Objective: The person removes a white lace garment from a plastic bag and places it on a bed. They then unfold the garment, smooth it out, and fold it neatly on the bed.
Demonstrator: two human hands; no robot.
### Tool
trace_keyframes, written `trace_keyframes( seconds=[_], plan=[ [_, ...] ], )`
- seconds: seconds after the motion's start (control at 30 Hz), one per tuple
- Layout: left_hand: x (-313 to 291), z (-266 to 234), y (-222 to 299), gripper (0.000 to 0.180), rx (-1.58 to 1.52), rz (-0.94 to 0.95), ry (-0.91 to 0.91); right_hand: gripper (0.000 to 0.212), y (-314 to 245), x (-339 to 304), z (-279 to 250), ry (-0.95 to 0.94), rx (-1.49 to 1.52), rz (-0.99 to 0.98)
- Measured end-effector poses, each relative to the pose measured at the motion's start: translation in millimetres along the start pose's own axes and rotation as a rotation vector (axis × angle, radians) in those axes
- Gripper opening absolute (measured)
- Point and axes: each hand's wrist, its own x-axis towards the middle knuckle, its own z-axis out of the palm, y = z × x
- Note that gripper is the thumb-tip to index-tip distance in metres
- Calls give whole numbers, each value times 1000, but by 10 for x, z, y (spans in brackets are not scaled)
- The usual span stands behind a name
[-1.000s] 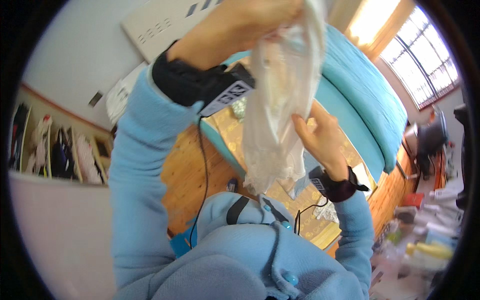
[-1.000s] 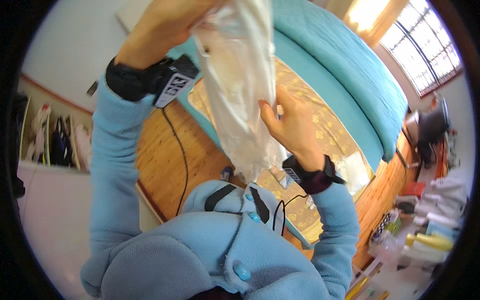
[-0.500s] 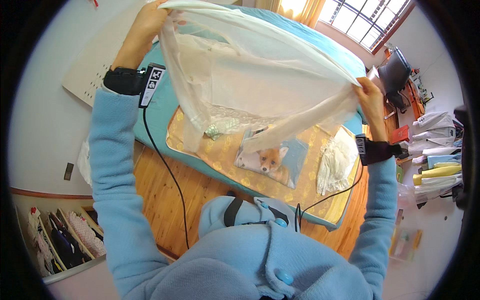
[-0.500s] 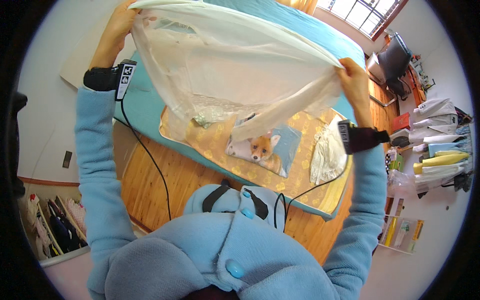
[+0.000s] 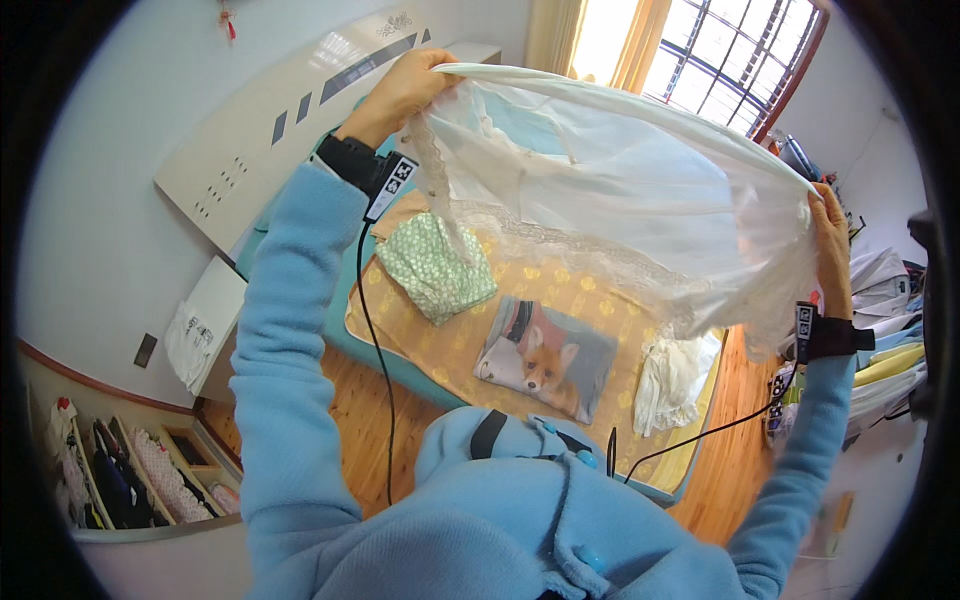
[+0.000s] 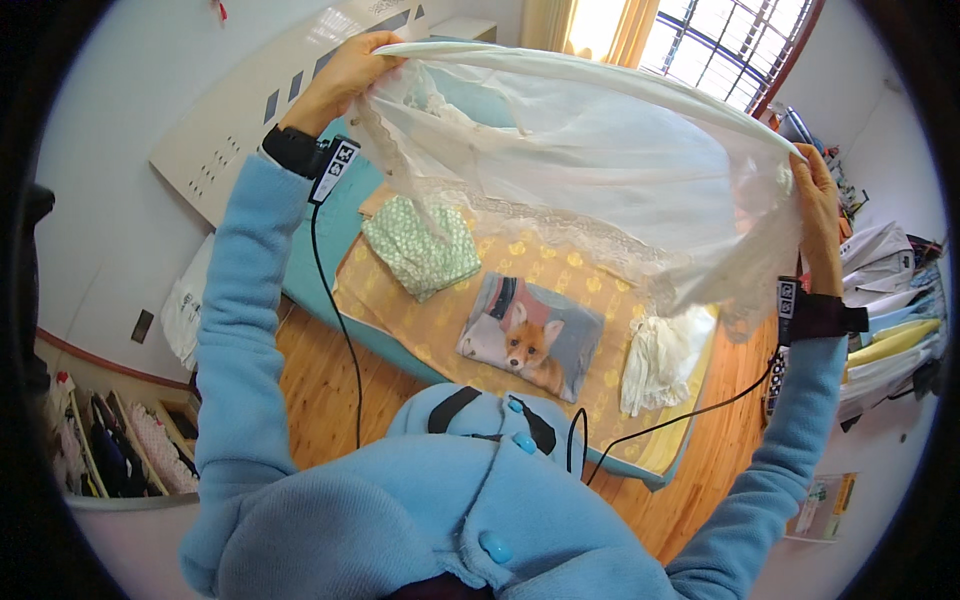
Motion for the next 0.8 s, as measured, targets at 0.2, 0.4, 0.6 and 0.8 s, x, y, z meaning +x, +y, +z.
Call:
trace_keyframes(
  seconds=[0.2,0.4,0.6,0.8],
  plan=[
    [-102,317,-16,26,-197,-270,-197,25,120,-35,-301,-107,-111,57],
    [-185,500,119,43,-429,-396,-292,25,303,-84,-242,-151,-108,147],
    [-234,630,135,43,-560,-315,-241,25,490,-130,-35,-169,-13,226],
    [-159,632,81,46,-764,-269,-548,26,643,-122,91,-177,9,220]
  ],
)
